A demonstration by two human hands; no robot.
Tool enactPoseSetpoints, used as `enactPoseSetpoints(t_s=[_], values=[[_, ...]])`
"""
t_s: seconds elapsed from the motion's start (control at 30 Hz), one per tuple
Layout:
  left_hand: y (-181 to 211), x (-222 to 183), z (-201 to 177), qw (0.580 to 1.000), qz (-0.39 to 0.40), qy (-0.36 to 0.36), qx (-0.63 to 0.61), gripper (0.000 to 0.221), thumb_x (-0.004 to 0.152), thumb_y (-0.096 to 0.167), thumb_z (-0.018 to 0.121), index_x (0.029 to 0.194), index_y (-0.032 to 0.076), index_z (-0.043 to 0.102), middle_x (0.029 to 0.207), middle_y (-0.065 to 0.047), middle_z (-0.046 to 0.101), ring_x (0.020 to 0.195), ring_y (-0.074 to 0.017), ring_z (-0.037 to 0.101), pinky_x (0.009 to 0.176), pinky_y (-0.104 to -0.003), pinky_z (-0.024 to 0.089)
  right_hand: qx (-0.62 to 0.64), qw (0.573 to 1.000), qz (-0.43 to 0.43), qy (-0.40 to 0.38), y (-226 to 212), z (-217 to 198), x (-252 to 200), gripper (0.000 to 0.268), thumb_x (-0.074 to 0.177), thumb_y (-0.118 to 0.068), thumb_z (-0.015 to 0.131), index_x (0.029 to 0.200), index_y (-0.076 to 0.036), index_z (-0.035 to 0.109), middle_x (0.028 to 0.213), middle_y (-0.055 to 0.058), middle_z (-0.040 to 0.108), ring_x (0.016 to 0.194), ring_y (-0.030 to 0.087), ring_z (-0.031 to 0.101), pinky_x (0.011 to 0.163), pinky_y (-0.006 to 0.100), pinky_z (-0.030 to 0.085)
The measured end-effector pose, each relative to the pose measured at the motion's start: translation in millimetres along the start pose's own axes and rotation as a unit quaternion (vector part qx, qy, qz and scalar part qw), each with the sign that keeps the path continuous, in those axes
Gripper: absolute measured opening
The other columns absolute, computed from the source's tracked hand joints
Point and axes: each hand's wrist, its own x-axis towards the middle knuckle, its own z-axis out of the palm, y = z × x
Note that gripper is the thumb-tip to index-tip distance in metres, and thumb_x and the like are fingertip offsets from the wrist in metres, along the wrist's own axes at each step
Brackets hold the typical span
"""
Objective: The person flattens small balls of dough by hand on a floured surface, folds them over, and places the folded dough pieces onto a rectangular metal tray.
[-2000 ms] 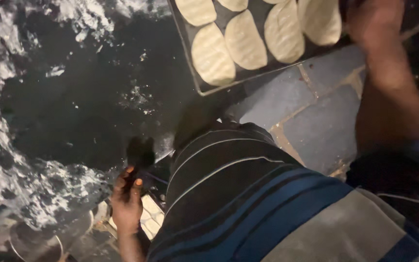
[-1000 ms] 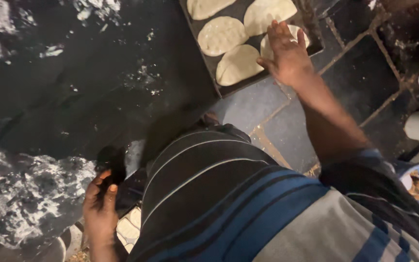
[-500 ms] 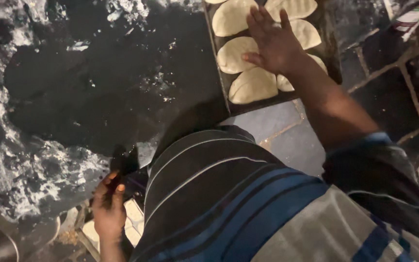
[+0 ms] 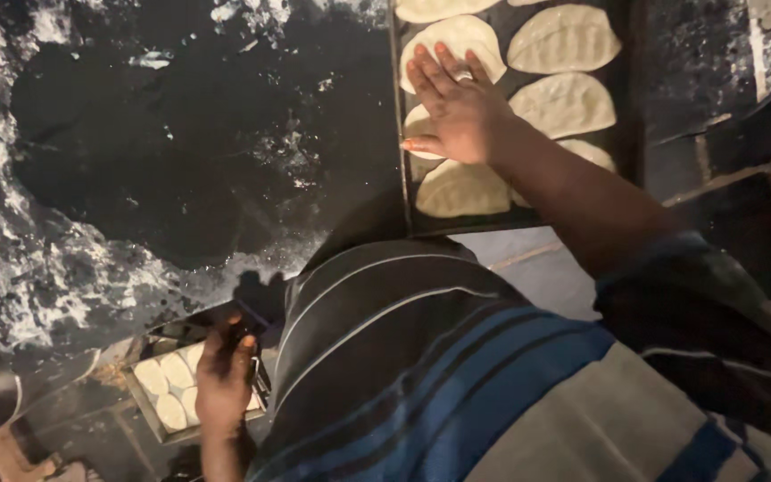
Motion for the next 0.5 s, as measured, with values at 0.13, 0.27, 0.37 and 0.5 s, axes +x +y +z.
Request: enactPoseSetpoints(t_s=[0.13, 0.27, 0.37, 0.5], values=[[1, 2, 14, 0.999, 0.039, -0.018, -0.019, 0.042, 0.101, 0.011, 0.065, 0.14, -0.003, 0.057, 0.121, -0.011, 0.067, 0.109, -0.0157, 0.061, 0.096, -0.027, 0.048, 0.061, 0.998, 0.023, -0.025, 23, -6, 5, 0.093, 0.1, -0.067, 0.05, 0.163, -0.002, 0.027, 0.17, 0.021, 0.021, 0.155, 0.044, 0.023, 0.125, 0.062, 0.018], [-2, -2, 29, 0.999, -0.025, 0.0, -0.034, 0.044, 0.1, 0.012, 0.065, 0.141, -0.001, 0.057, 0.12, -0.011, 0.07, 0.104, -0.0157, 0.062, 0.09, -0.027, 0.048, -0.029, 0.999, 0.015, -0.033, 38, -6, 11, 0.096, 0.09, -0.065, 0.058, 0.156, 0.0, 0.032, 0.163, 0.023, 0.022, 0.15, 0.038, 0.022, 0.115, 0.064, 0.015], [6, 2, 38, 0.998, 0.031, -0.044, -0.01, 0.044, 0.1, 0.012, 0.064, 0.14, -0.002, 0.055, 0.122, -0.012, 0.069, 0.11, -0.0163, 0.063, 0.095, -0.028, 0.049, 0.052, 0.998, 0.01, -0.036, 41, -11, 16, 0.084, 0.098, -0.06, 0.058, 0.153, 0.0, 0.037, 0.164, 0.02, 0.029, 0.151, 0.039, 0.026, 0.115, 0.064, 0.016], [15, 5, 42, 0.998, 0.028, -0.042, 0.027, 0.044, 0.099, 0.013, 0.065, 0.139, -0.002, 0.056, 0.124, -0.013, 0.07, 0.109, -0.0174, 0.064, 0.093, -0.029, 0.049, 0.117, 0.992, 0.001, 0.04, 54, -28, -7, 0.081, 0.106, -0.056, 0.057, 0.159, 0.002, 0.036, 0.166, 0.023, 0.036, 0.159, 0.037, 0.033, 0.129, 0.058, 0.023]])
